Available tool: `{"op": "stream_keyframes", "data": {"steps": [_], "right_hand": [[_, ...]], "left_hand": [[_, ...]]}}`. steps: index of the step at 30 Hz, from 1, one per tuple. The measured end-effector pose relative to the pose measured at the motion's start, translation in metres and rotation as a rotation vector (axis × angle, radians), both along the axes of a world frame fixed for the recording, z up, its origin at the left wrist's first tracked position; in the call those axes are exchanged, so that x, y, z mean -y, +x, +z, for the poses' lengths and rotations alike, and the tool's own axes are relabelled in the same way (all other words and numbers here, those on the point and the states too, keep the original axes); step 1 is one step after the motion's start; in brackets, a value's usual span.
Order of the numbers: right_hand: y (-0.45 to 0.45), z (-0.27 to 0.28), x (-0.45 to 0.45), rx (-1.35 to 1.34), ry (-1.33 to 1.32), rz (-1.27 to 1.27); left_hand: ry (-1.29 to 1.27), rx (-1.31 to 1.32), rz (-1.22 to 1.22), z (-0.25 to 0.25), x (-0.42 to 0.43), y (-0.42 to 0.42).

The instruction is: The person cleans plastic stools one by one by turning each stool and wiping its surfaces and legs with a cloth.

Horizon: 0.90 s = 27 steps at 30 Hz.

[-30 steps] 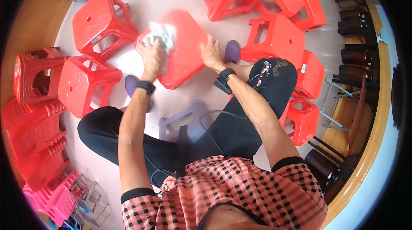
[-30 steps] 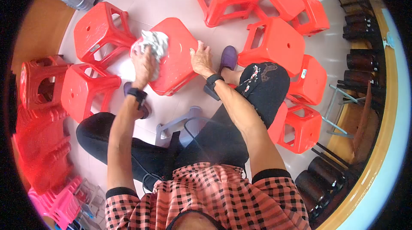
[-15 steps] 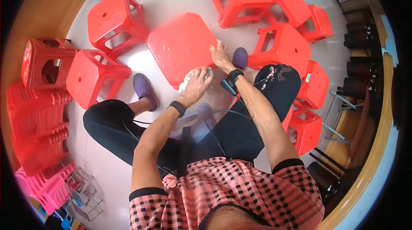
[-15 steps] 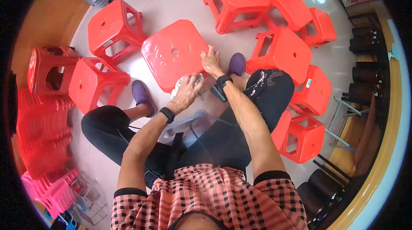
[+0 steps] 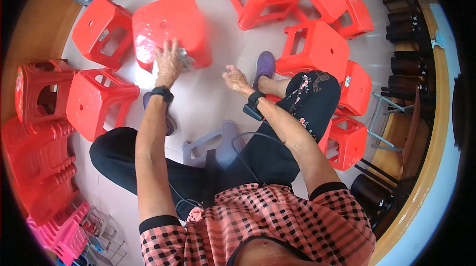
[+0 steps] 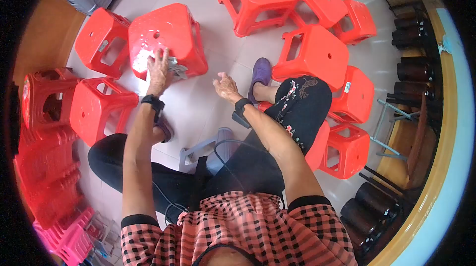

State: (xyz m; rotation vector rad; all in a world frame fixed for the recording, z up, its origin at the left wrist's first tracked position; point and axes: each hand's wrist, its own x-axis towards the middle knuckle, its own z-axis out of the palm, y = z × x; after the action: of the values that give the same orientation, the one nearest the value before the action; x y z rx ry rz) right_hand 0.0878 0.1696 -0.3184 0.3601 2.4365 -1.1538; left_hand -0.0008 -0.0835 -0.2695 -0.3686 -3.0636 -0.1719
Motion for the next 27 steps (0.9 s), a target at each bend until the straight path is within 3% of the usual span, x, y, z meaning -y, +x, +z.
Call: {"op": "stream_keyframes", "data": {"steps": [3, 7, 13, 17, 18, 20, 21, 23, 25, 26, 27], "right_hand": [[0.0, -0.011, -0.012, 0.034, 0.043, -0.035], [0.0, -0.016, -0.022, 0.081, 0.103, -0.096], [-0.003, -0.02, -0.011, -0.035, -0.037, -0.063], [-0.017, 0.007, 0.01, 0.176, -0.352, -0.12], [-0.021, 0.027, 0.015, 0.251, -0.441, -0.124], [-0.024, 0.054, 0.025, 0.34, -0.61, -0.163], [-0.025, 0.063, 0.029, 0.352, -0.688, -0.199], [-0.03, 0.063, 0.034, 0.281, -0.826, -0.209], [-0.036, 0.048, 0.033, 0.118, -0.937, -0.16], [-0.046, 0.044, 0.024, 0.123, -0.749, -0.044], [-0.053, 0.035, 0.016, 0.147, -0.749, -0.138]], "left_hand": [[-0.015, 0.017, 0.017, 0.008, 0.02, -0.018], [-0.022, -0.036, 0.024, -0.019, 0.057, -0.051], [0.043, -0.001, 0.1, -0.01, 0.109, -0.072], [0.192, -0.341, 0.189, -0.043, 0.121, -0.041], [0.301, -0.198, 0.293, -0.023, 0.095, -0.025], [0.715, -0.333, 0.014, -0.056, 0.07, -0.007], [1.148, 0.132, 0.247, -0.066, 0.048, 0.011], [1.22, 0.351, 0.273, -0.058, -0.008, 0.035], [1.447, 0.574, 0.27, -0.008, -0.07, 0.056], [1.433, 0.568, 0.221, -0.003, -0.086, 0.061], [1.519, 0.536, 0.161, 0.002, -0.099, 0.061]]}}
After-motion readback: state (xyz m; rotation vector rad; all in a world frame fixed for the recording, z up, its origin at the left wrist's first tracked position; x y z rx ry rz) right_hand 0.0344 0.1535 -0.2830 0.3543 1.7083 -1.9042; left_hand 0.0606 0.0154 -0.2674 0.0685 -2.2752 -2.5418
